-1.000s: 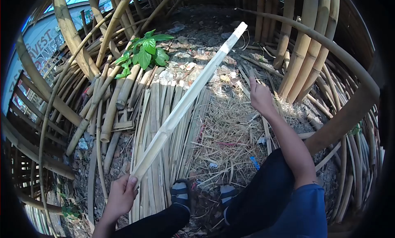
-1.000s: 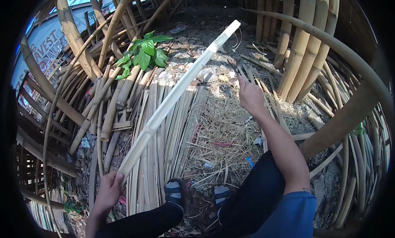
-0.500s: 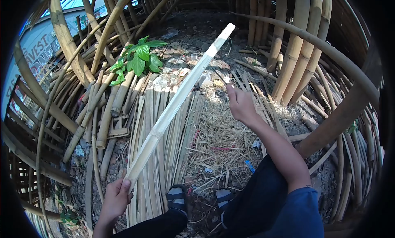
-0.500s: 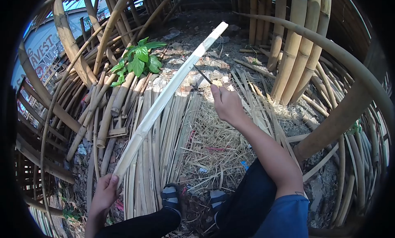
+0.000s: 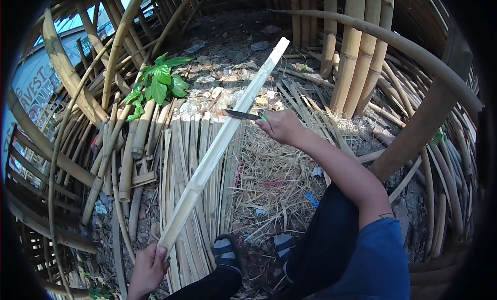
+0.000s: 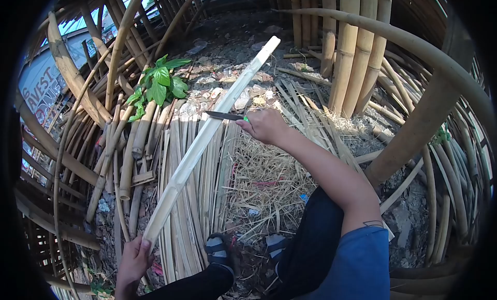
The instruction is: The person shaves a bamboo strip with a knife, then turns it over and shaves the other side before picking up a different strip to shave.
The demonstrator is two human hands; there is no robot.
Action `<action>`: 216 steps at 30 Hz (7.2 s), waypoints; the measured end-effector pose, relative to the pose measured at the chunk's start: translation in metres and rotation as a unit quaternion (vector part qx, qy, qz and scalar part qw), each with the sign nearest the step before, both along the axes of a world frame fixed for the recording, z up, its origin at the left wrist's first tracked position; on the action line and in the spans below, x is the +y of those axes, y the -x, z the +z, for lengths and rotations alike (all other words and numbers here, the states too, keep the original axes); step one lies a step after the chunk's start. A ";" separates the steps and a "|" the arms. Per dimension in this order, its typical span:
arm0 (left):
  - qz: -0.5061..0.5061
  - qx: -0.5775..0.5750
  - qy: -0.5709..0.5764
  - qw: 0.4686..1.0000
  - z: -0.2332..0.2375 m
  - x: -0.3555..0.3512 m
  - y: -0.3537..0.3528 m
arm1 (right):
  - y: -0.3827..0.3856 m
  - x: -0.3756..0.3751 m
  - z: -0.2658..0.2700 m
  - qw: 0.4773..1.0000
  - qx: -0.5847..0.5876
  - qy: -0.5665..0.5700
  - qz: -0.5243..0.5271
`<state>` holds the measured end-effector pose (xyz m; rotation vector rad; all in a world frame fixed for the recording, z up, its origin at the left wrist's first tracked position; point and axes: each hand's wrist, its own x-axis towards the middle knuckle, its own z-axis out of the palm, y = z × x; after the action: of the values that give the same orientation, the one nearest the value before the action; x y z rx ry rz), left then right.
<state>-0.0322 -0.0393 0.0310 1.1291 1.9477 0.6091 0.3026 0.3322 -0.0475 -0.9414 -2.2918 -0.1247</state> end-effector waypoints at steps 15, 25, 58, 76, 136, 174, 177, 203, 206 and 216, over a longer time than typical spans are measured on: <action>0.009 0.006 -0.024 1.000 -0.006 -0.004 -0.002 | -0.033 0.026 -0.006 0.992 -0.088 -0.091 -0.026; 0.016 0.004 -0.035 0.999 -0.018 -0.009 0.006 | -0.044 0.027 0.000 0.987 -0.122 -0.033 -0.097; 0.016 0.049 -0.016 0.999 -0.016 -0.006 -0.002 | 0.000 -0.003 -0.033 0.983 -0.041 0.144 -0.103; 0.020 0.057 -0.021 0.998 -0.010 -0.006 0.004 | -0.021 0.012 -0.015 0.973 0.055 0.184 -0.131; 0.203 0.091 0.249 0.943 -0.173 -0.190 0.132 | 0.050 -0.071 -0.296 0.781 0.314 0.534 -0.077; -0.174 -0.141 -0.149 0.963 -0.079 0.150 0.005 | 0.147 -0.096 0.019 0.851 0.224 0.463 0.102; -0.146 -0.120 -0.197 0.962 -0.076 0.138 0.001 | 0.124 -0.102 0.044 0.831 0.275 0.479 0.068; -0.104 -0.001 -0.233 0.967 -0.062 0.124 -0.052 | 0.082 -0.111 0.022 0.983 0.000 -0.111 0.145; -0.112 -0.002 -0.232 0.966 -0.061 0.125 -0.054 | 0.077 -0.106 0.018 0.980 -0.009 -0.141 0.142; -0.103 -0.204 -0.131 0.965 -0.044 0.124 -0.049 | 0.071 -0.087 0.014 0.965 -0.021 -0.213 0.152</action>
<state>0.0170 0.0844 -0.0128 1.2352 1.4085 0.9230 0.2318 0.2447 -0.0335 -0.3668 -2.2863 -0.4861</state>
